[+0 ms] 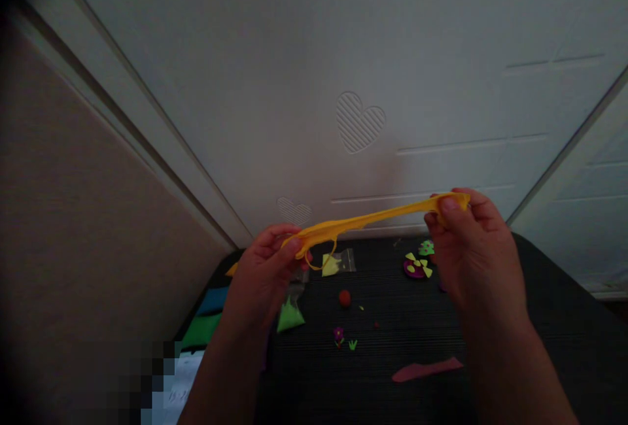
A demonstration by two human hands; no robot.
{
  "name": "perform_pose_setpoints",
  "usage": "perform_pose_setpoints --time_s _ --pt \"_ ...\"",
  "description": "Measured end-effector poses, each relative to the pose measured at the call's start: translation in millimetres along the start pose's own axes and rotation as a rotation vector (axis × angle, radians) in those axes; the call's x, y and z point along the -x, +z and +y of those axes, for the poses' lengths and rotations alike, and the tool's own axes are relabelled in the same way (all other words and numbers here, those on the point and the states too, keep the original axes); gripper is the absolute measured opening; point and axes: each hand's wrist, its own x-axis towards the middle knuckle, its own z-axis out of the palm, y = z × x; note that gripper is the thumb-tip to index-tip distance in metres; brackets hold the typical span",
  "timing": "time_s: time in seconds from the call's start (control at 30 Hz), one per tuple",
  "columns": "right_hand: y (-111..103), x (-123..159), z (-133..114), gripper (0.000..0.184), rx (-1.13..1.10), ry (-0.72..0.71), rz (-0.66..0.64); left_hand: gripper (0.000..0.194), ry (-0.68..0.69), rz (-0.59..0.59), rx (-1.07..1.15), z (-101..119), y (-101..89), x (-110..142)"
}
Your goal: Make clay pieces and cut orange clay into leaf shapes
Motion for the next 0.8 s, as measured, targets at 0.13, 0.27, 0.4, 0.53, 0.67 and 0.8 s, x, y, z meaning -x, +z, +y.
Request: perform_pose_setpoints --time_s 0.13,0.27,0.4,0.53,0.67,0.8 --pt "17.0 17.1 13.6 0.014 0.084 0.060 -0.219 0.022 0.021 0.040 -0.031 -3.8 4.1 0.5" --pt "29.7 31.4 19.5 0.014 0.195 0.061 -0.464 0.031 0.009 -0.138 -0.034 -8.9 16.0 8.1" --pt "29.5 34.0 16.7 0.010 0.386 -0.083 -0.433 0.032 -0.026 -0.227 -0.049 -8.7 27.4 15.0" --pt "27.6 33.2 15.8 0.009 0.372 -0.038 -0.486 0.026 -0.042 -0.195 -0.101 -6.6 29.3 16.8" --pt "31.0 35.1 18.7 0.011 0.293 0.095 -0.566 0.029 -0.021 -0.179 -0.168 -6.6 27.3 17.2" --pt "33.5 36.3 18.6 0.017 0.314 0.075 -0.515 0.019 0.013 -0.131 -0.234 -7.7 25.2 15.5"
